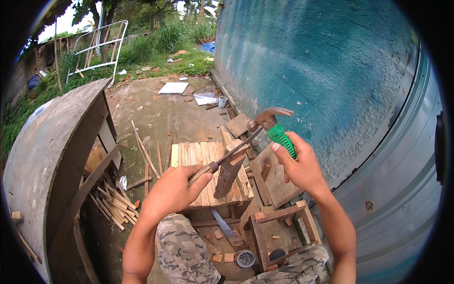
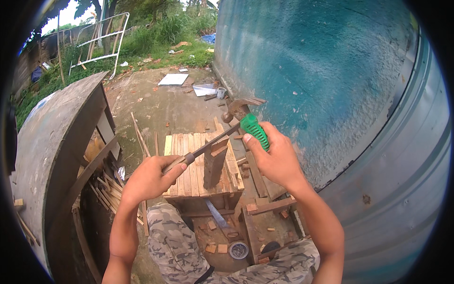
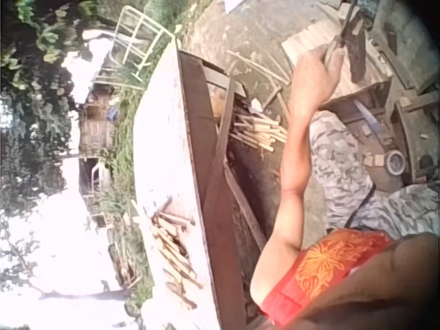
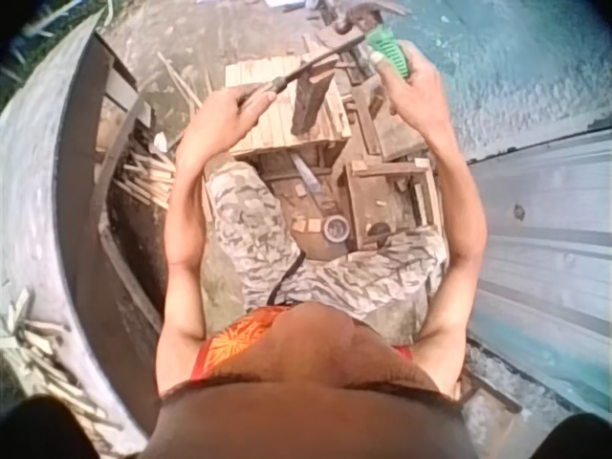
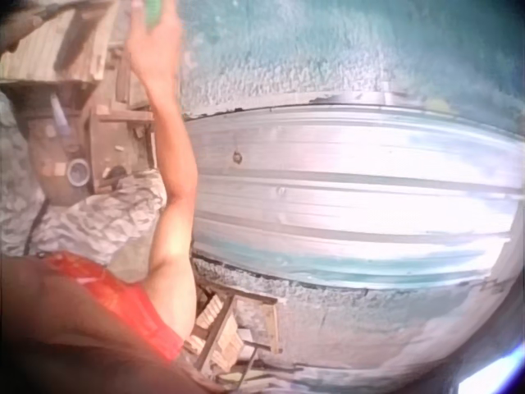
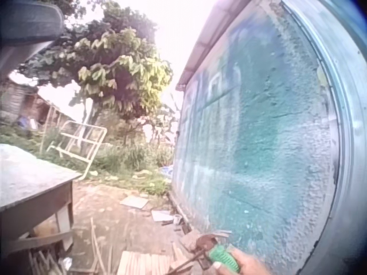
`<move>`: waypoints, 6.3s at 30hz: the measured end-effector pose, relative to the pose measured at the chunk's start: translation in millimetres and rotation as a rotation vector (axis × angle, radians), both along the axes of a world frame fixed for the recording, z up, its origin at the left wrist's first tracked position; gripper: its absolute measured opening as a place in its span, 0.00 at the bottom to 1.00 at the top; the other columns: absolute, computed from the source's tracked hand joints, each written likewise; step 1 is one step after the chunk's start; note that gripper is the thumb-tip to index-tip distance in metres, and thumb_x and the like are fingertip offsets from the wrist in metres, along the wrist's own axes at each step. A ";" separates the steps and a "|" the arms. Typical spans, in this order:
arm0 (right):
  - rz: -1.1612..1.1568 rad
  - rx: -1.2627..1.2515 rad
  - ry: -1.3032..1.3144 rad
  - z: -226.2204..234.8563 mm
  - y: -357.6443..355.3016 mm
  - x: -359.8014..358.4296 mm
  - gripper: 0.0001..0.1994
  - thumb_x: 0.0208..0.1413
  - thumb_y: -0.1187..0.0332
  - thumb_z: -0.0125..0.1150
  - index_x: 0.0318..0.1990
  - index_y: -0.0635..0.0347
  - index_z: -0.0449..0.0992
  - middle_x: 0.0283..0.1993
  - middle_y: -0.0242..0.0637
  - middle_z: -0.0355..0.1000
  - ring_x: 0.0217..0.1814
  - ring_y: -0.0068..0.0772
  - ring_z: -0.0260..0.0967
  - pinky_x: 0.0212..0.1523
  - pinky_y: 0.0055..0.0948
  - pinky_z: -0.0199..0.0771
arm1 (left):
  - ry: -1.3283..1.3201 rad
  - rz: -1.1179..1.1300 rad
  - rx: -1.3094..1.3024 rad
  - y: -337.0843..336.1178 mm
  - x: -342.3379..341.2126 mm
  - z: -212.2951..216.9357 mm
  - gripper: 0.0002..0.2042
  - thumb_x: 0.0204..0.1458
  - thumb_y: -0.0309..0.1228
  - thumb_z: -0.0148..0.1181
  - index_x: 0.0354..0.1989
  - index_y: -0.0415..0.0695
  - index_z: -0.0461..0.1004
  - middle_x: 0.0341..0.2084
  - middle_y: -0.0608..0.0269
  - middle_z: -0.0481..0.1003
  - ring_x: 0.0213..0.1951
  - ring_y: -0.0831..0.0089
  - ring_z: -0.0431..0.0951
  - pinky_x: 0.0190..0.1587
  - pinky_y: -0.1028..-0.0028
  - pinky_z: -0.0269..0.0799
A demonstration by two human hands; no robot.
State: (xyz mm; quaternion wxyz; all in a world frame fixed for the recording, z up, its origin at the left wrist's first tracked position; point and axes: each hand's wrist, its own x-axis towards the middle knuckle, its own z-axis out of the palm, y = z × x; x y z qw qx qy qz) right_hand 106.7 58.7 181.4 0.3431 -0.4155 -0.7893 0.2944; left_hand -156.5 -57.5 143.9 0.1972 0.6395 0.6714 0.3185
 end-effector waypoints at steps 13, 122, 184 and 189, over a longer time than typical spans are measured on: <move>0.031 0.056 -0.274 -20.9 7.7 -18.0 0.17 0.63 0.58 0.61 0.48 0.64 0.76 0.32 0.49 0.77 0.33 0.44 0.76 0.36 0.40 0.73 | 0.036 0.015 -0.021 2.5 -5.2 -7.1 0.19 0.64 0.45 0.55 0.45 0.40 0.81 0.19 0.56 0.76 0.24 0.65 0.78 0.34 0.64 0.73; -0.018 -0.412 0.644 -221.0 -178.7 7.7 0.12 0.57 0.66 0.70 0.44 0.65 0.80 0.28 0.31 0.79 0.29 0.17 0.71 0.33 0.24 0.71 | -0.262 -0.058 0.476 82.3 26.8 -235.4 0.32 0.41 0.32 0.82 0.53 0.40 0.69 0.35 0.60 0.80 0.37 0.77 0.80 0.43 0.74 0.78; -0.050 -0.332 0.374 -193.2 -147.4 -16.3 0.12 0.56 0.67 0.70 0.30 0.65 0.73 0.21 0.40 0.74 0.20 0.29 0.73 0.24 0.30 0.69 | -0.197 -0.072 0.476 90.6 31.6 -245.5 0.33 0.36 0.32 0.84 0.51 0.39 0.72 0.41 0.61 0.78 0.40 0.74 0.79 0.44 0.72 0.78; -0.055 -0.329 0.368 -189.4 -145.3 -17.7 0.12 0.56 0.68 0.70 0.30 0.65 0.73 0.21 0.40 0.75 0.21 0.30 0.74 0.25 0.30 0.69 | -0.228 -0.063 0.454 88.7 31.7 -238.2 0.33 0.36 0.35 0.84 0.50 0.39 0.72 0.37 0.62 0.78 0.38 0.72 0.79 0.42 0.71 0.78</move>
